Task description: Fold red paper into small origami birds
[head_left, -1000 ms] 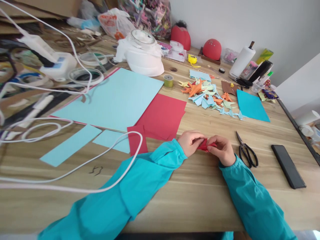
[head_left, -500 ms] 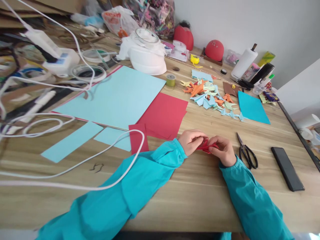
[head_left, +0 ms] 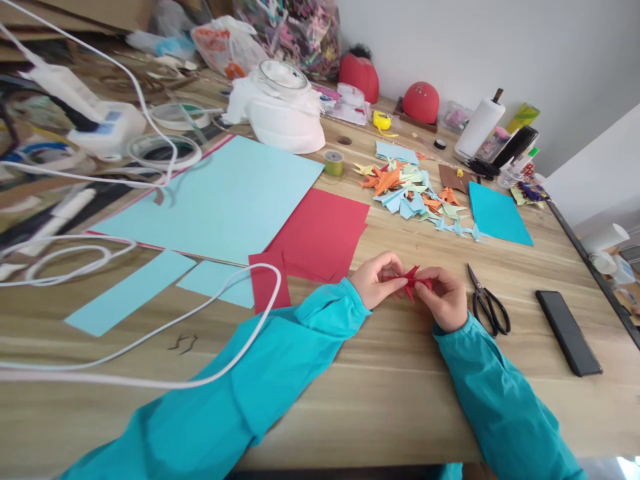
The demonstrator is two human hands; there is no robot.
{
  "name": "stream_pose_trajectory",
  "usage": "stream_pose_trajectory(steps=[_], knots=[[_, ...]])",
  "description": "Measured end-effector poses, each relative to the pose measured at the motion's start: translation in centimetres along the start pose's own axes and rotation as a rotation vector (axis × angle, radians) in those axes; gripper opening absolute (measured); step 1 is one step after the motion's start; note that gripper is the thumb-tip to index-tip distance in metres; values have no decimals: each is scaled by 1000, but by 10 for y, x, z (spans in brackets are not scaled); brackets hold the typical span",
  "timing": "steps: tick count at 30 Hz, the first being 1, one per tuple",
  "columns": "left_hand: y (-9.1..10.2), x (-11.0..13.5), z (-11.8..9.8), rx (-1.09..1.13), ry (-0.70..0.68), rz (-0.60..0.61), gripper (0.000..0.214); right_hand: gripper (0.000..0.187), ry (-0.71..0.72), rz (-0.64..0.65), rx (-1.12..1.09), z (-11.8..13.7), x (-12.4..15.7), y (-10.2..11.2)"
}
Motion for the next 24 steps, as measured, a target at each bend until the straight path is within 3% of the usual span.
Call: stream_pose_trajectory(steps=[10, 15, 24], knots=[[5, 2, -5, -176, -74, -78, 11, 7, 10, -14, -34, 0, 0, -1], [5, 1, -4, -166, -25, -101, 12, 7, 15, -30, -10, 0, 1, 1], [16, -5, 12, -195, 93, -166, 19, 9, 18, 59, 63, 1, 2, -9]])
Point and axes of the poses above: each hand's wrist, its own x-axis away from the middle knuckle, its own y-axis out of the back of the hand, z = x × y, the point moved 9 cm from there along -x, towards the middle knuckle, and after that the axes turned 8 degrees about y, right-handed, at the moved point
